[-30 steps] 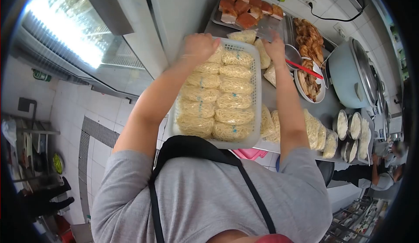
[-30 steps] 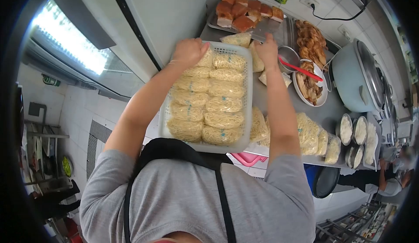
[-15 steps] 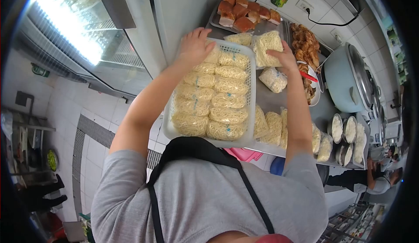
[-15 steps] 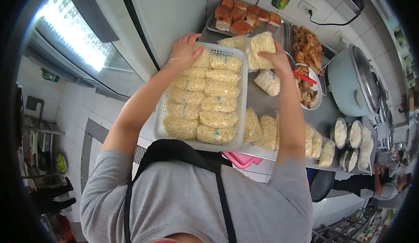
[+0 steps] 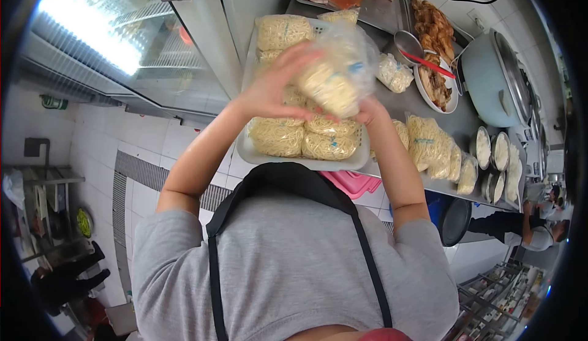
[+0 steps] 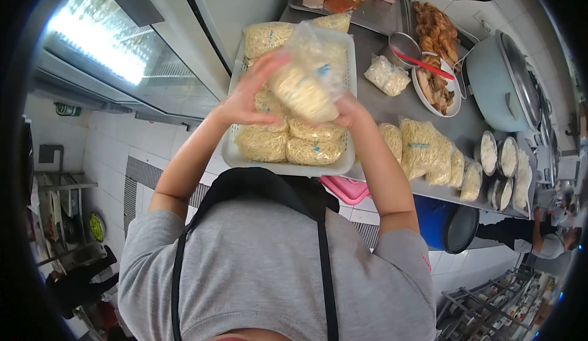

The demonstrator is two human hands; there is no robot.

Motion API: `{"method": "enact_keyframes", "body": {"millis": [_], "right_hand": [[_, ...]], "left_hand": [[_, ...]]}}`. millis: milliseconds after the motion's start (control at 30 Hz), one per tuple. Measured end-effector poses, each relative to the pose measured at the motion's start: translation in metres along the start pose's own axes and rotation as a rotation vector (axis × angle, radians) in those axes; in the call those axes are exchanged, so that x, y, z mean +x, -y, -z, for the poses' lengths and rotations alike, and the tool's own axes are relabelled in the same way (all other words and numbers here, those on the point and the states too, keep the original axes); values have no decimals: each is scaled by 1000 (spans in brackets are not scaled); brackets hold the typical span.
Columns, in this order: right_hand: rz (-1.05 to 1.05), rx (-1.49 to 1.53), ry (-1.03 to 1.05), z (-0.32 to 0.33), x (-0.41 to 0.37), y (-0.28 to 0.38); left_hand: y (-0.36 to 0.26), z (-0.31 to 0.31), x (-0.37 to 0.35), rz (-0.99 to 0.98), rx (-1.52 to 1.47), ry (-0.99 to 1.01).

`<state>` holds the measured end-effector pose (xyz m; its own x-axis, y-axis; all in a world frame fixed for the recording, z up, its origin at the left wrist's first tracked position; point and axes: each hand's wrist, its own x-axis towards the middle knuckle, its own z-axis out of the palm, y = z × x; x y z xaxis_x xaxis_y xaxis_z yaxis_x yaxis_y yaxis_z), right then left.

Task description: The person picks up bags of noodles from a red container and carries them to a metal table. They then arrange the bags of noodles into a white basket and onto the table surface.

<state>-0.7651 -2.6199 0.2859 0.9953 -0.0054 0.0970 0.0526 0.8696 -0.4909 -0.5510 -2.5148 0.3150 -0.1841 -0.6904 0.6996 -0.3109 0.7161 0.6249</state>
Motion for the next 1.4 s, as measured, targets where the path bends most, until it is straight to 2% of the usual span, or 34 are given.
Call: {"method": "enact_keyframes", "body": {"millis": [67,100,133,200,267,333,367,433,467,500,533,600,633,667,700,733,767,800,867,900,933,967,1000,1033,1067,1133,1167,1233,1267,1333,1367,1400], "right_hand": [[-91,-1180,-798,-3,10,-12],[-67,-1079,-878,-30,20,-7],[-64,-1078,-879,-32,16,-7],[329,-930,-544,-35,6,-1],[279,-867,-520,-49,7,-15],[402,-1719,-599,-72,24,-38],[403,-1724,-603,-77,28,-34],[427,-1253,-953,-79,36,-19],[428,-1253,-956,-76,40,-12],[612,-1127,-795,-72,46,-3],[783,-994,-628,-70,49,1],[810,-1000,-555,-80,52,3],[767,-1134,-638,-87,48,-3],[709,-1266,-720,-92,42,-11],[692,-1267,-717,-97,36,-23],[593,-1141,-817,-102,30,-36],[494,-1010,-911,-103,27,-43],[480,-1003,-909,-92,24,-39],[702,-1138,-1269,-62,7,-34],[695,-1135,-1267,-61,0,-35],[816,-1601,-1214,-63,-7,-34],[924,-2068,-1105,-65,-11,-36],[917,-2066,-1105,-69,-6,-46],[615,-2260,-828,-75,6,-58],[303,-2395,-540,-78,13,-66],[237,-2299,-594,-65,10,-72],[177,-2206,-623,-60,10,-68],[117,-2149,-626,-59,12,-60],[54,-2079,-632,-58,12,-58],[36,-1955,-658,-54,11,-50],[30,-1836,-678,-52,10,-45],[43,-1842,-677,-45,9,-44]], "left_hand": [[8,-2,-4,288,73,195],[6,-15,-4,401,-54,-92],[9,-17,-5,400,-53,-88],[10,-17,1,539,-125,-313],[-1,-17,15,486,-119,-360],[-28,-16,39,435,-116,-409],[-44,-15,51,434,-136,-427],[-40,-13,59,428,-159,-448],[-15,-11,62,294,-106,-507],[2,-9,60,155,-52,-560],[9,-5,49,149,-55,-554],[14,11,36,465,-279,-66],[9,14,31,460,-279,-67],[-13,15,24,490,-86,-36],[-26,15,16,527,105,-8],[-25,10,5,540,100,-18],[-19,2,-7,670,14,5],[-14,-4,-18,801,-73,30],[1,-6,-27,821,-151,110],[10,-5,-26,981,-241,106],[18,-3,-21,1130,-330,93],[21,-1,-16,1128,-330,83],[21,-1,-14,1189,-350,126],[21,-1,-12,1246,-369,175],[23,1,-14,1246,-370,183],[29,6,-15,1014,-96,226],[20,6,-9,1000,-96,217],[-10,5,-5,-29,616,-111],[-9,4,-9,-31,614,-108],[-4,2,-23,119,365,468],[-2,3,-24,117,368,466],[2,7,-22,308,283,488]]}}
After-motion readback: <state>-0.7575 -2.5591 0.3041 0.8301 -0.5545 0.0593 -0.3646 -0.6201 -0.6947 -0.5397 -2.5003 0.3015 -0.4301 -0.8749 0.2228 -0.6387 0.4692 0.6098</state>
